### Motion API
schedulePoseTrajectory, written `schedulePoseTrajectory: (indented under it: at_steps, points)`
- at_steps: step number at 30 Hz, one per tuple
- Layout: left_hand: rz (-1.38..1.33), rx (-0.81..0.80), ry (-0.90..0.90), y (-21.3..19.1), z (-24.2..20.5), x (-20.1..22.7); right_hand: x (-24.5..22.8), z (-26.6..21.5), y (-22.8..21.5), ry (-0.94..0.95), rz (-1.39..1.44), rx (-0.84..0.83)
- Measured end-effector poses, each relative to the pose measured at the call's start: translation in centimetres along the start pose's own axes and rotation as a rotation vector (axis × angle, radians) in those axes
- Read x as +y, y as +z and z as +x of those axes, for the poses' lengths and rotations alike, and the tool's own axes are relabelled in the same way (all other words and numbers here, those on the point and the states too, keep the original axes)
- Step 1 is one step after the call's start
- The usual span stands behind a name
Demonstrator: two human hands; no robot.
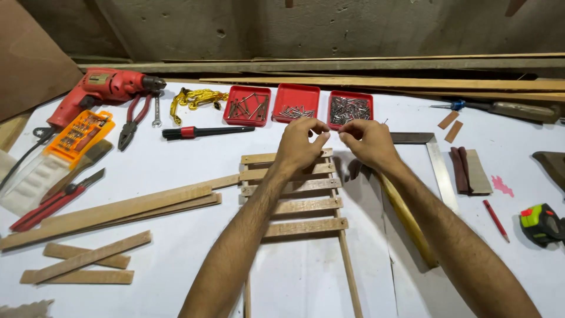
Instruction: Assemble a small wooden frame or shelf by nailing wooden slats to long support pieces.
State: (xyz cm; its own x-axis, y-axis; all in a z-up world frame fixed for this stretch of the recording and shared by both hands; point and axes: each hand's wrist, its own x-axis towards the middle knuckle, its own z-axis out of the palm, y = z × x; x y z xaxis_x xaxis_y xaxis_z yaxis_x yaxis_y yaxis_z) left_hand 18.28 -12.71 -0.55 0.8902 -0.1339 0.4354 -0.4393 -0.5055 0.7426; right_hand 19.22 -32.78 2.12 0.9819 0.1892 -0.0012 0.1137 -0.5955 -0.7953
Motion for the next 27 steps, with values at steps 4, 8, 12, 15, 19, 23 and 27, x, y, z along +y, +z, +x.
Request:
schedulePoseTrajectory:
  at_steps: [4,8,12,15,19,23,27]
  points:
    - [0.201,-0.016,-0.01,2.9,2.9,-1.3,3.6,4.5,-1.8,-0.228,-0.305,0.117]
    - [0.376,0.011,0.003,4.9,4.8,-2.4,3.5,7.6,-1.6,-0.358,-0.55,0.058]
    - [0.472,0.025,-0.016,5.5,5.2,-2.7,3.4,9.7,0.3,-0.444,-0.441,-0.076]
    - [0.459,0.039,-0.043,5.4,5.0,-2.9,3.1,10.1,1.2,-0.245,-0.504,-0.104]
    - [0.434,0.031,-0.053,5.3,5.0,-3.1,4.2,10.9,1.7,-0.231,-0.587,-0.069]
    - [0.414,0.027,-0.072,5.3,5.0,-2.7,3.9,10.6,1.7,-0.225,-0.518,-0.059]
    - [0.398,0.011,-0.103,5.0,5.0,-2.5,3.9,10.7,1.8,-0.268,-0.619,-0.04]
